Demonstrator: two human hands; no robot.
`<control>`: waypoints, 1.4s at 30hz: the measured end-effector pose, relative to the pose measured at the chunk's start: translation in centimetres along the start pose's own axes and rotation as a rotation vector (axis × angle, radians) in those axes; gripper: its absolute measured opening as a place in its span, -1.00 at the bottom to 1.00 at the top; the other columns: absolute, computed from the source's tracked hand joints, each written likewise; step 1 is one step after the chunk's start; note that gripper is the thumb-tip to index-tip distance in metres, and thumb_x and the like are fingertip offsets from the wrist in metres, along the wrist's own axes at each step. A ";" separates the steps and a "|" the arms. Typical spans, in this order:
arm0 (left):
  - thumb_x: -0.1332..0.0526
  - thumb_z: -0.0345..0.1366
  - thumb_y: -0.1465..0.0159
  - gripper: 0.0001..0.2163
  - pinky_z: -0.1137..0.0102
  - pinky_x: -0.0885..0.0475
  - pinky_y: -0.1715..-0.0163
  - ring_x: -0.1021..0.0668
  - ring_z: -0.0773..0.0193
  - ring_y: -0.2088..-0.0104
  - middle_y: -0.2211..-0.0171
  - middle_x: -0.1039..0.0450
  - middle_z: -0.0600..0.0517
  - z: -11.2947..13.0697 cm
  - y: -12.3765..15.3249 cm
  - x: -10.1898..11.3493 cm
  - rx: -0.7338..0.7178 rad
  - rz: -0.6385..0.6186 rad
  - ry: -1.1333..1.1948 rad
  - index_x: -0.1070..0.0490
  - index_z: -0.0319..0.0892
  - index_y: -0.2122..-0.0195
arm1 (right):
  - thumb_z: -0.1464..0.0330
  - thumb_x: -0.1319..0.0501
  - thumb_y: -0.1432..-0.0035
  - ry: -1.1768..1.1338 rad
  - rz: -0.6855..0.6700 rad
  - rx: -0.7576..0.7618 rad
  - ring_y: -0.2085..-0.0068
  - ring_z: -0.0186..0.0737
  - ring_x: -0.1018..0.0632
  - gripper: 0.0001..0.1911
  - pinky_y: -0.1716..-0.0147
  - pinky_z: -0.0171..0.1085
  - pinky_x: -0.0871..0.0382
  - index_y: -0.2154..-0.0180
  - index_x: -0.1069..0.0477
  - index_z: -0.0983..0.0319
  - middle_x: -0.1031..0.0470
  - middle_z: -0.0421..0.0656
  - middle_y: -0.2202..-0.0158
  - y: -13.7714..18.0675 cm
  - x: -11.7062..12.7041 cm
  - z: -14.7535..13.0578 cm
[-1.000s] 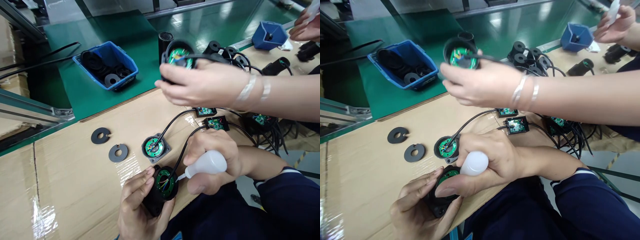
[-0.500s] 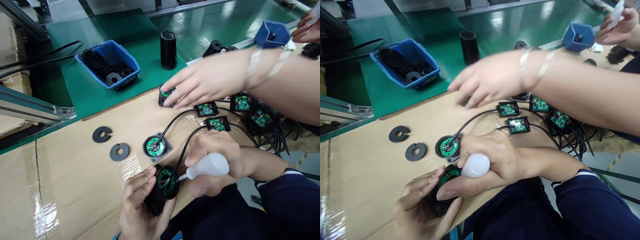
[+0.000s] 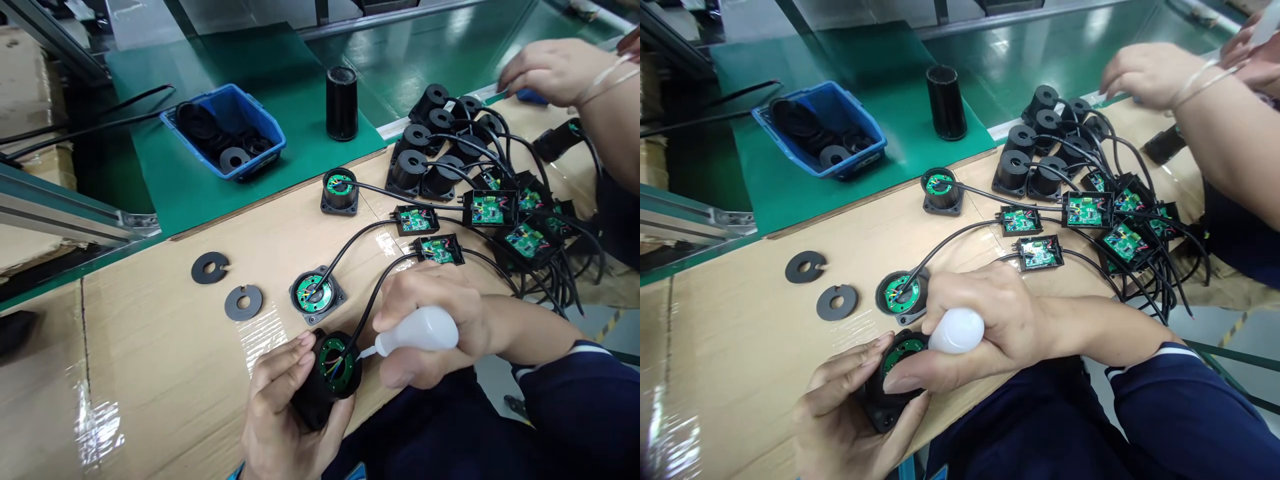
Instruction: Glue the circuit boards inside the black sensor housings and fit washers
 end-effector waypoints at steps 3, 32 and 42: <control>-0.43 -0.50 -0.11 -0.48 0.37 -0.50 -0.15 -0.56 0.26 -0.06 0.06 -0.41 -0.05 -0.1 0.2 0.0 0.020 0.003 0.019 -0.27 -0.24 -0.06 | 0.18 -0.25 -0.41 0.021 -0.010 -0.006 0.54 -0.44 -0.40 -0.67 0.58 -0.40 -0.28 0.34 -0.28 0.22 -0.38 -0.27 0.54 -0.1 0.1 0.0; -0.43 -0.42 -0.12 -0.50 0.21 -0.66 0.10 -0.63 0.09 0.05 0.10 -0.47 -0.12 -0.5 0.9 0.1 0.115 -0.046 0.041 -0.31 -0.19 -0.06 | 0.17 -0.36 -0.31 0.100 0.082 0.119 0.60 -0.42 -0.38 -0.69 0.63 -0.37 -0.26 0.28 -0.35 0.23 -0.40 -0.29 0.55 -0.1 -0.3 0.3; -0.42 -0.34 -0.16 -0.55 0.26 -0.65 0.19 -0.65 0.12 0.11 0.12 -0.48 -0.09 -0.4 1.1 -0.1 0.233 -0.069 0.082 -0.32 -0.14 -0.05 | 0.21 -0.36 -0.32 0.064 0.144 0.147 0.57 -0.43 -0.41 -0.72 0.59 -0.39 -0.27 0.28 -0.35 0.24 -0.42 -0.27 0.55 0.1 -0.7 0.9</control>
Point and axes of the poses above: each hand's wrist, its own y-axis away from the middle knuckle, its own x-axis out of the back of the hand, z = x × y, the point moved 3 cm from there along -y, towards the middle knuckle
